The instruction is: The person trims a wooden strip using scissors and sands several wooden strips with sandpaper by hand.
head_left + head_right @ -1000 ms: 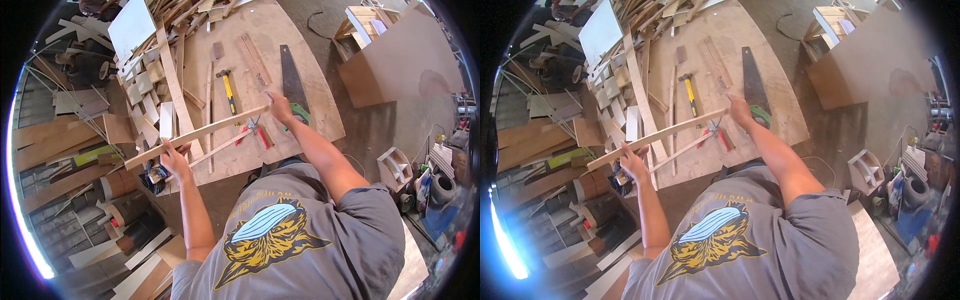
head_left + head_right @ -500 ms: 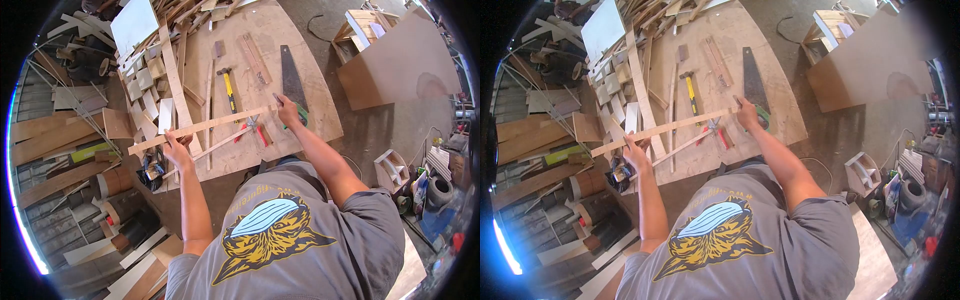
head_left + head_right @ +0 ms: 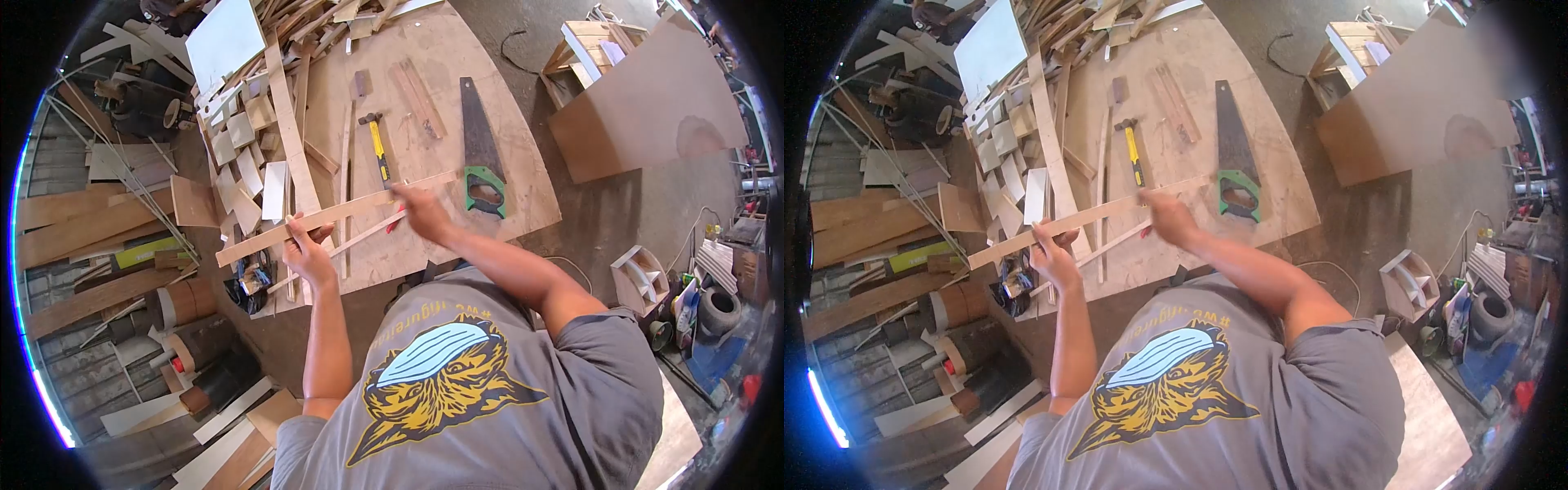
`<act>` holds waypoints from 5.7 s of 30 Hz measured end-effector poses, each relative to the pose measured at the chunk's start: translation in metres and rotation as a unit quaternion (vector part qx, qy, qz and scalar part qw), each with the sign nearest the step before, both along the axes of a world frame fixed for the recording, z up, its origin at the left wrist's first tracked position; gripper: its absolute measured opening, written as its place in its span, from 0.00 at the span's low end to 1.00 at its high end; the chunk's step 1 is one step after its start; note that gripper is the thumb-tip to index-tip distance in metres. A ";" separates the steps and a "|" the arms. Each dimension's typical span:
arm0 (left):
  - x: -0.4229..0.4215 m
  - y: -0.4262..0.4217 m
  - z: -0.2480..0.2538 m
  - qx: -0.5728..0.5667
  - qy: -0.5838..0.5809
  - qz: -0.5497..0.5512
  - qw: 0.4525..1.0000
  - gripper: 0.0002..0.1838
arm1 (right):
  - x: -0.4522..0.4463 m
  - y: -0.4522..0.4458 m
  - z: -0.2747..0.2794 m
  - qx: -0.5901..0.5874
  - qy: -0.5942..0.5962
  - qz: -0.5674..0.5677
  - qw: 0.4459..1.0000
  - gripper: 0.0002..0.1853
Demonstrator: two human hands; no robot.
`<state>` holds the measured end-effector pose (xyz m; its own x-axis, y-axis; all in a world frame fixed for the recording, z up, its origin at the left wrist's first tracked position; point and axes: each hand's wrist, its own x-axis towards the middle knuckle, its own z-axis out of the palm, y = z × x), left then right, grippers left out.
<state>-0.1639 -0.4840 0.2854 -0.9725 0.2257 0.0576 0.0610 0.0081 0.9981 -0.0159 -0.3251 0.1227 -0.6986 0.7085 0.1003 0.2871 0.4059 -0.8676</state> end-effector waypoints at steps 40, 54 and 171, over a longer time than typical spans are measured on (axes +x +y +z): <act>-0.007 -0.013 0.031 0.124 0.192 -0.051 0.972 0.34 | 0.006 -0.030 0.112 0.044 -0.044 -0.001 0.998 0.18; 0.003 0.013 0.038 0.183 0.287 -0.056 0.939 0.40 | 0.013 -0.076 0.205 0.001 0.017 0.062 0.998 0.27; 0.022 0.076 0.071 0.269 0.233 -0.277 0.893 0.44 | 0.020 -0.081 0.306 0.042 0.352 0.021 0.935 0.14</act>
